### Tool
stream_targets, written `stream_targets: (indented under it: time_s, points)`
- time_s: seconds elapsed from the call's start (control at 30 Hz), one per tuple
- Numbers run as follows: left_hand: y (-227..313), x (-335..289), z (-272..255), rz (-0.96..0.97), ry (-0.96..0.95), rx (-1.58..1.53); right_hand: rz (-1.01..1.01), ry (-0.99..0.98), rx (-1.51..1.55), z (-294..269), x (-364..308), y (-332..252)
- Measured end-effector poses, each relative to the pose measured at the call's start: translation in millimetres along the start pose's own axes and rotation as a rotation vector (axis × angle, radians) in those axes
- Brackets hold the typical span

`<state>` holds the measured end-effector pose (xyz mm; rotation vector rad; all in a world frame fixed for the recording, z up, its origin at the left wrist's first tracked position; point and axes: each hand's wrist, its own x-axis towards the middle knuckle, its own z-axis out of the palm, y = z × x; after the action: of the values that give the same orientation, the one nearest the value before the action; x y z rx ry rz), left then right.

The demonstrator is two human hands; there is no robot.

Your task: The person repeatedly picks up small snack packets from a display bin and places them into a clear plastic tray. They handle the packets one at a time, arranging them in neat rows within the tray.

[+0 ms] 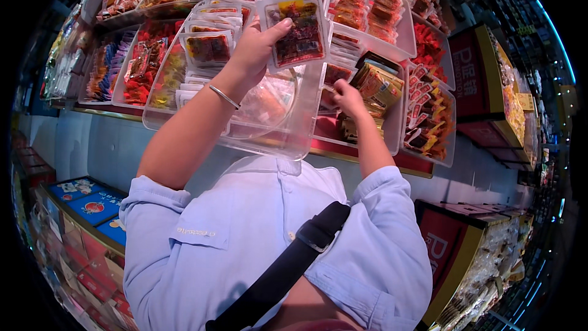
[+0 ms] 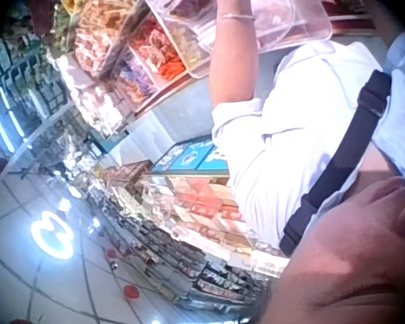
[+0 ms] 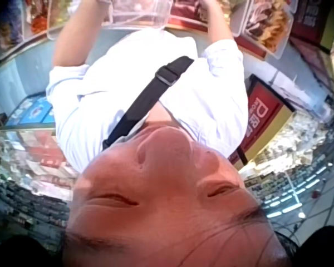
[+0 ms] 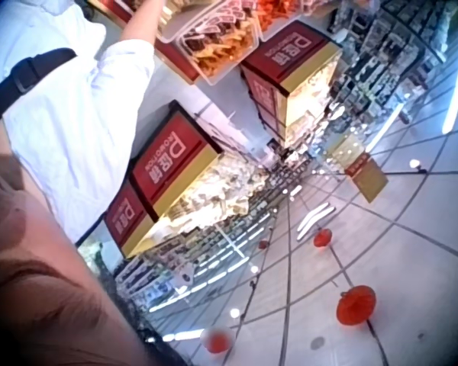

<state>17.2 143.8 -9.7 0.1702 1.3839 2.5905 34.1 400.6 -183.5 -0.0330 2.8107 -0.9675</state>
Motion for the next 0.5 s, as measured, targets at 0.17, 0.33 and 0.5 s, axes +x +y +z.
stream_targets:
  time_s: [0.17,0.33,0.5]
  points:
    - [-2,0,1,0.000,0.037,0.017,-0.095,0.363,1.056,-39,-2,-22]
    - [-6,3,2,-0.020,-0.019,0.039,-0.331,0.507,1.044,-66,-22,-86]
    - [-1,-7,10,-0.097,-0.020,0.029,-0.445,0.412,1.160,-74,-32,-156]
